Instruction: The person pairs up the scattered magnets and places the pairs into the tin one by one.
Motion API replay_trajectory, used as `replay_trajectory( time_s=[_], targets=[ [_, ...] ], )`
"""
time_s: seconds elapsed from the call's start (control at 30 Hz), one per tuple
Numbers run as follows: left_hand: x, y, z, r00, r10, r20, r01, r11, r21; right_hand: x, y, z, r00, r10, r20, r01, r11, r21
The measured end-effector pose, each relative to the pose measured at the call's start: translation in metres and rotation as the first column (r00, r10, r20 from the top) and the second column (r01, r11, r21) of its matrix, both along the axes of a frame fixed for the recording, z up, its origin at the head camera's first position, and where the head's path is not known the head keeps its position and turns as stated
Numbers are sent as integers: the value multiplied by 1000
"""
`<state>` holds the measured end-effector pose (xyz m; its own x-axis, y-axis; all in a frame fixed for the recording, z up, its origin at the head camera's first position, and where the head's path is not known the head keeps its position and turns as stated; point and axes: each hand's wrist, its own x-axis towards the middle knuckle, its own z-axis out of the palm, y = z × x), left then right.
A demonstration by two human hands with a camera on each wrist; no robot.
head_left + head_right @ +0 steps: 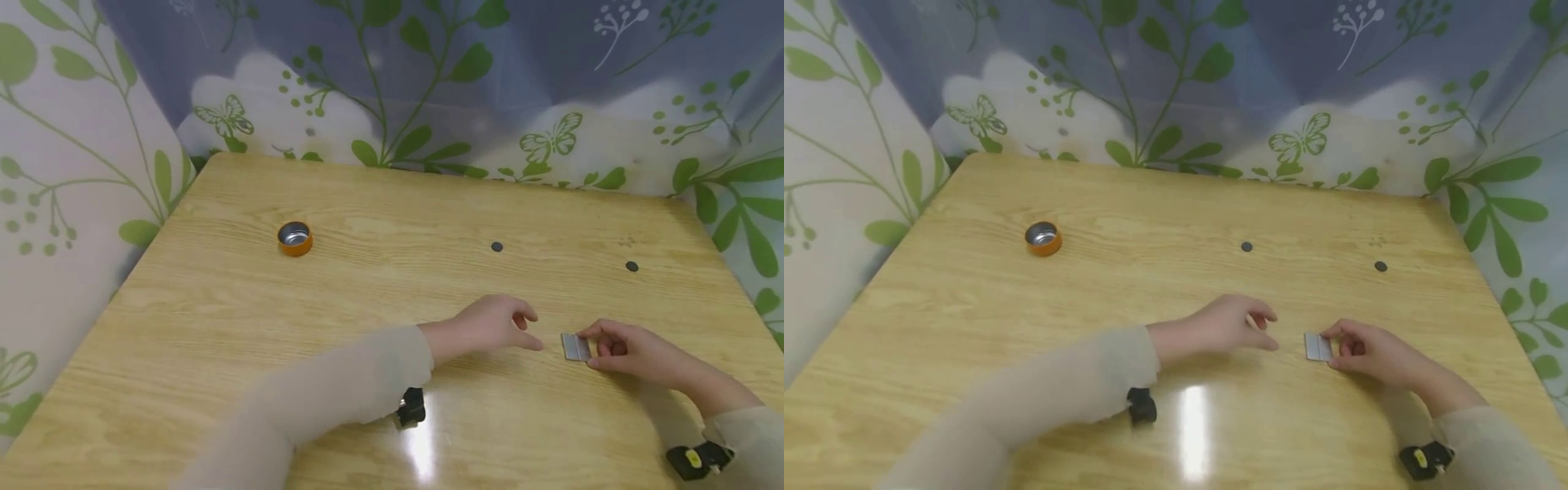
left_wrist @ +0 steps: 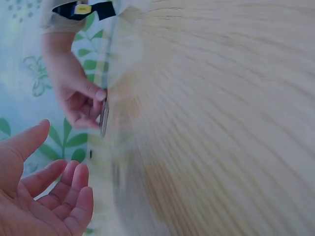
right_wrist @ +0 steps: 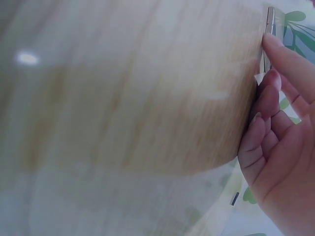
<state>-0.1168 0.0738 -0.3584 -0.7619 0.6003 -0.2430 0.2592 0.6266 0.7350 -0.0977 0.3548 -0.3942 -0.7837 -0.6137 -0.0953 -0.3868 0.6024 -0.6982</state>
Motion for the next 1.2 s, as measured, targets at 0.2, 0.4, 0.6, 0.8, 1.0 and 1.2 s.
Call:
replay_trajectory(
  time_s=[0.2, 0.4, 0.6, 0.8, 1.0, 1.2],
  targets=[
    [-6, -28, -2, 1000, 17, 21, -19, 994, 108, -1, 2, 0, 999, -15, 39, 16, 1000, -14],
    [-7, -45, -4, 1000, 16, 16, -19, 982, 187, 0, 3, -1, 998, -28, 60, 28, 1000, -9],
    [-3, -64, 1, 993, 32, 116, -64, 957, 283, 0, 2, 0, 999, -25, 30, 25, 1000, 0],
    [-2, -87, 4, 993, 39, 109, -71, 950, 305, 0, 2, 2, 999, -28, 40, 28, 1000, 6],
    [-5, -109, 0, 990, 96, 107, -125, 945, 302, 1, 2, 2, 999, -30, 44, 30, 1000, 5],
    [-6, -130, -5, 982, 145, 125, -178, 929, 325, 1, 2, 0, 999, -12, 40, 12, 1000, 2]
  ],
)
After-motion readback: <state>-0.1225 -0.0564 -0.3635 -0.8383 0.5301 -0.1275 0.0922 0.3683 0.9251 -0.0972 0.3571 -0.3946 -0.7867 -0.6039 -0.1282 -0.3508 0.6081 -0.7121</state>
